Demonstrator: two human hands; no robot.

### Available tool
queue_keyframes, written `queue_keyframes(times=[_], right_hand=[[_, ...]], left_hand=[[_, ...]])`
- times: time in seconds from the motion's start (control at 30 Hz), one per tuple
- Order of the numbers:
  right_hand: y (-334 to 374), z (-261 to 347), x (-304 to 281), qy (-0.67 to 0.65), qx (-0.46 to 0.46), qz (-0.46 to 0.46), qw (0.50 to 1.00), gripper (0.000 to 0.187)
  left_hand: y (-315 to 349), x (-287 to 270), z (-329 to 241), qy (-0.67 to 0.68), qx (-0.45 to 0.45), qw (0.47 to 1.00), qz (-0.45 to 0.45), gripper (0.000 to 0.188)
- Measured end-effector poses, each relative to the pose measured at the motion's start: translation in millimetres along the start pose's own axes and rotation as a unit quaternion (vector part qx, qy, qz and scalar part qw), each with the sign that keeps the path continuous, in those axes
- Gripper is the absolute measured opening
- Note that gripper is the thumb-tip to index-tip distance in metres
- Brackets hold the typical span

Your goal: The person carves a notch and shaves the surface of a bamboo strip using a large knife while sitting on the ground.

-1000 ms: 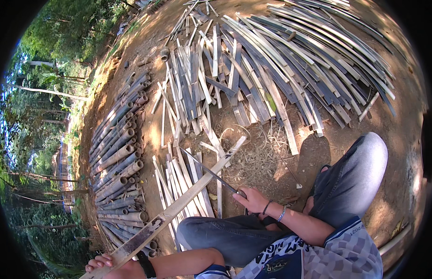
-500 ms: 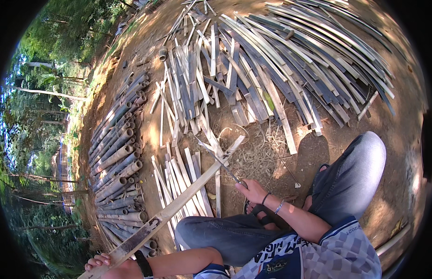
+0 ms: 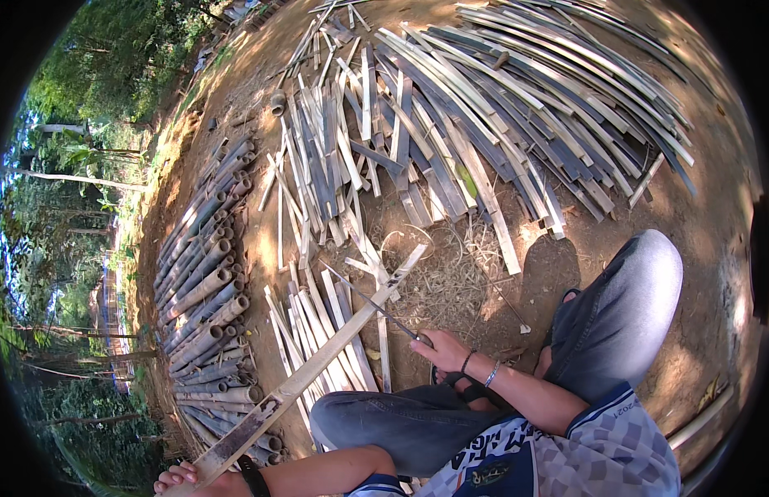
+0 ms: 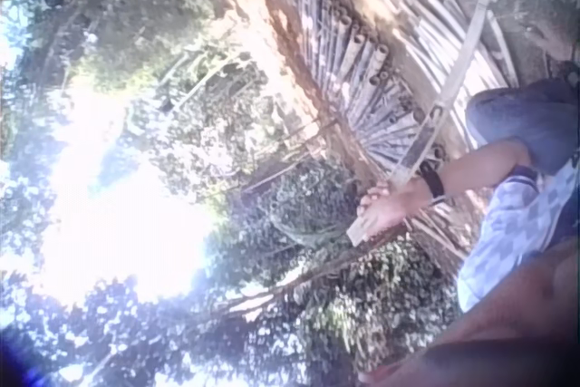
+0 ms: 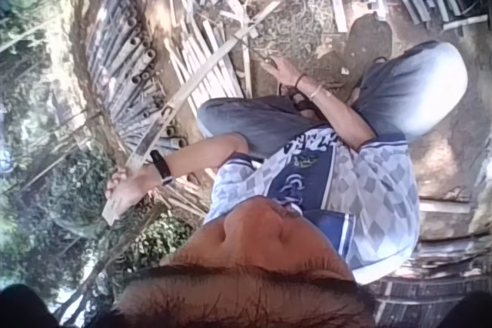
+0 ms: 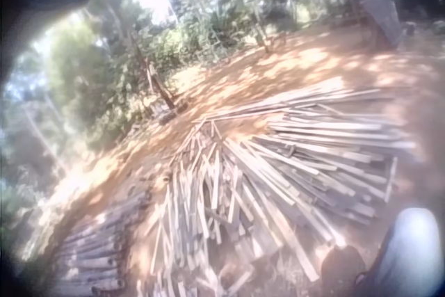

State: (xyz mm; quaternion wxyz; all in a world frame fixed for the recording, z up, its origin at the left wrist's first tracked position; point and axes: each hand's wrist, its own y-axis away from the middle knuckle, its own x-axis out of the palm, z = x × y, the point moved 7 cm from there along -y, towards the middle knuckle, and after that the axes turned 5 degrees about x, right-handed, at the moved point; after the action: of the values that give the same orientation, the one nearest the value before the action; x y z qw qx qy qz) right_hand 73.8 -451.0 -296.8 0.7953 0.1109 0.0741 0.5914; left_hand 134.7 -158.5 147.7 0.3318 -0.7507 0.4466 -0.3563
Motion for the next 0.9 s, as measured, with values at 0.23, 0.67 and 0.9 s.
queue_keyframes(times=[0.23,0.67,0.9], right_hand=[[-12,-34,-1,0.028,0.05,-0.011,0.998,0.048],[-9,-32,2,0.027,0.02,-0.007,0.999,0.051],[-20,-53,-15,-0.009,0.116,-0.063,0.991,0.051]], left_hand=[[9,11,-9,0.001,0.005,1.0,-0.016,0.067],[2,16,0,0.488,-0.052,0.853,0.181,0.038],[6,24,-4,0.783,-0.203,0.548,0.213,0.031]])
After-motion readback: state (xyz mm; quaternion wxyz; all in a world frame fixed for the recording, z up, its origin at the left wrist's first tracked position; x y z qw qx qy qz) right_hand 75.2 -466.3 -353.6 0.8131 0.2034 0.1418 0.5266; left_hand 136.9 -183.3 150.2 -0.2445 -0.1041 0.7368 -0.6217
